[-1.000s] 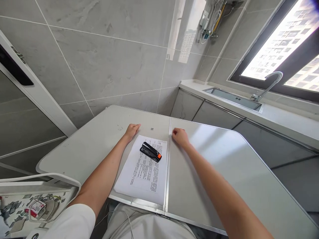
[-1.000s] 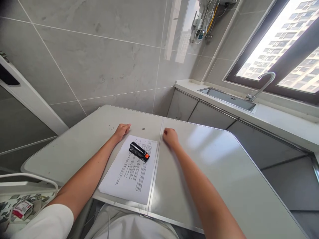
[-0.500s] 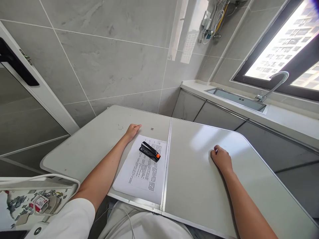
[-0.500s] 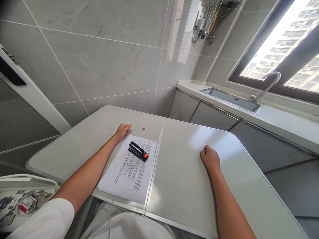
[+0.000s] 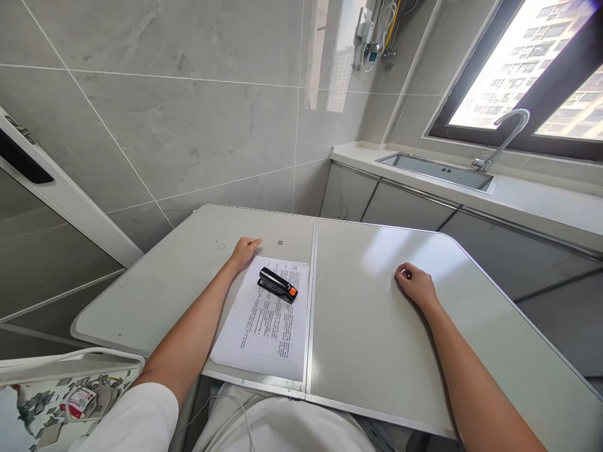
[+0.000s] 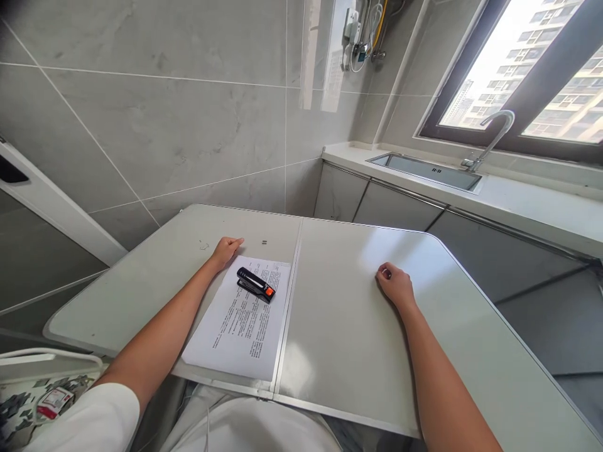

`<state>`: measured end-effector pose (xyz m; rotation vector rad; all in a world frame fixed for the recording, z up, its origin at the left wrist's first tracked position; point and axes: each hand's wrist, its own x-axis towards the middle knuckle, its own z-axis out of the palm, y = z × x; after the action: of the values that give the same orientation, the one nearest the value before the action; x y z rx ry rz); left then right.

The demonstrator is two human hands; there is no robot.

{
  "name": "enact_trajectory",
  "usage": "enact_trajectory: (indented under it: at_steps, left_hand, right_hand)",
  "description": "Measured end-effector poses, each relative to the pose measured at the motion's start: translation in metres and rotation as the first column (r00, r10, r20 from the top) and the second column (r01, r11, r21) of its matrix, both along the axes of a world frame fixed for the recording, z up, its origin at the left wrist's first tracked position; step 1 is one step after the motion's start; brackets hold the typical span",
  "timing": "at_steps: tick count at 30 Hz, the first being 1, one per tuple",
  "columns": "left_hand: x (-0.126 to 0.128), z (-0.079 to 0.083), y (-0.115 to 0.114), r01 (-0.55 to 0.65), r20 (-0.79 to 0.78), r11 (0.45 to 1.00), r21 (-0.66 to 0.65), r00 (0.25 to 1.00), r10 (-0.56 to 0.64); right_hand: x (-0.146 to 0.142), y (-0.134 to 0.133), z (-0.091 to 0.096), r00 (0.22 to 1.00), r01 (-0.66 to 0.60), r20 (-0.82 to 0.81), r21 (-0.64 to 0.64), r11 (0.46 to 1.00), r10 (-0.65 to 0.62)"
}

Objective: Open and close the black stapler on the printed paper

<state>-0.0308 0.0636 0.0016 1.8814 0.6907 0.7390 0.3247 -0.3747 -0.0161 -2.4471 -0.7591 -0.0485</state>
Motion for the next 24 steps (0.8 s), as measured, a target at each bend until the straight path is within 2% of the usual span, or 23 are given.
enact_trajectory:
  at_steps: [4, 10, 16, 20, 24]
  left_hand:
    - [0.002, 0.0, -0.005, 0.011, -0.01, 0.995, 0.094, 1.0, -0.01]
    - [0.003, 0.004, -0.013, 0.134, -0.085, 0.971, 0.2, 0.989, -0.119]
    - [0.002, 0.01, -0.02, 0.225, -0.26, 0.894, 0.387, 0.957, -0.129]
    - [0.001, 0.012, -0.023, 0.274, -0.319, 0.86, 0.431, 0.938, -0.138]
    - [0.001, 0.013, -0.025, 0.349, -0.343, 0.822, 0.451, 0.917, -0.202]
  right_hand:
    - [-0.001, 0.0, 0.001, 1.0, -0.003, 0.011, -0.002, 1.0, 0.003]
    - [-0.001, 0.0, -0.001, 1.0, -0.012, 0.02, 0.012, 1.0, 0.011]
    - [0.0, -0.001, -0.001, 1.0, -0.014, 0.007, 0.012, 1.0, 0.014]
    - [-0.001, -0.001, 0.001, 1.0, -0.005, -0.005, 0.001, 1.0, 0.005]
    - [-0.002, 0.0, 0.002, 1.0, -0.006, -0.004, 0.001, 1.0, 0.006]
